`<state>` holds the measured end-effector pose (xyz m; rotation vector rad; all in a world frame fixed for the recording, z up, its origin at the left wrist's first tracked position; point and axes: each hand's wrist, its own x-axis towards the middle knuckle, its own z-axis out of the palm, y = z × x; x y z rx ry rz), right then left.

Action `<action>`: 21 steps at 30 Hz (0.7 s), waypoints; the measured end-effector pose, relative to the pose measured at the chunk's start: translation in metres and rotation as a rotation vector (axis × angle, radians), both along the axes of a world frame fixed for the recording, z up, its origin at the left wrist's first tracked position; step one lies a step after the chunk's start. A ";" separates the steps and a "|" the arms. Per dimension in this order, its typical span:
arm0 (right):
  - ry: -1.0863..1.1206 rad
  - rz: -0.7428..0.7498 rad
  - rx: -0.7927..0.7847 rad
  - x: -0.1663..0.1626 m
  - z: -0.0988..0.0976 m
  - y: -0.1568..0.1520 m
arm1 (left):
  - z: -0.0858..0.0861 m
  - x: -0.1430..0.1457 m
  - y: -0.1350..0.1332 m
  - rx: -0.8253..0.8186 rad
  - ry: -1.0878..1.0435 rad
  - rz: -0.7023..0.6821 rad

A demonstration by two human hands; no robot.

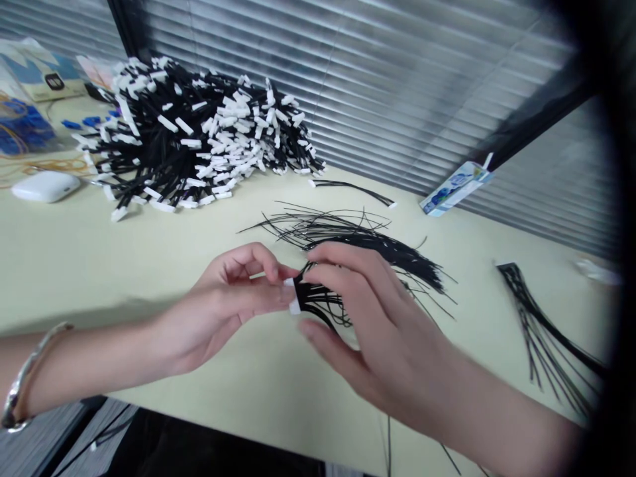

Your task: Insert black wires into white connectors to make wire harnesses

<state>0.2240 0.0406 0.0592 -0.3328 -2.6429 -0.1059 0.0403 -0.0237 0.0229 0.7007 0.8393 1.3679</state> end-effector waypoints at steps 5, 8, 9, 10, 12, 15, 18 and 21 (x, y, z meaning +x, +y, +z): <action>-0.100 -0.064 0.077 -0.003 -0.008 -0.003 | 0.003 0.000 -0.004 0.037 0.133 0.022; -0.179 -0.034 0.145 -0.003 -0.012 -0.002 | 0.007 0.000 -0.007 0.082 0.219 0.024; -0.188 -0.021 0.166 -0.003 -0.012 -0.002 | 0.009 0.000 -0.008 0.086 0.247 0.033; -0.186 -0.018 0.193 -0.002 -0.011 -0.002 | 0.011 -0.001 -0.009 0.083 0.273 0.051; -0.162 -0.035 0.255 -0.001 -0.008 -0.002 | 0.014 -0.003 -0.011 0.053 0.326 0.111; -0.129 -0.056 0.309 0.002 -0.003 -0.002 | 0.018 -0.008 -0.015 -0.001 0.368 0.173; -0.164 -0.076 0.283 0.006 0.002 0.004 | 0.022 -0.017 -0.016 -0.076 0.359 0.180; -0.238 -0.114 0.153 0.010 0.007 0.015 | 0.026 -0.031 -0.012 -0.112 0.345 0.264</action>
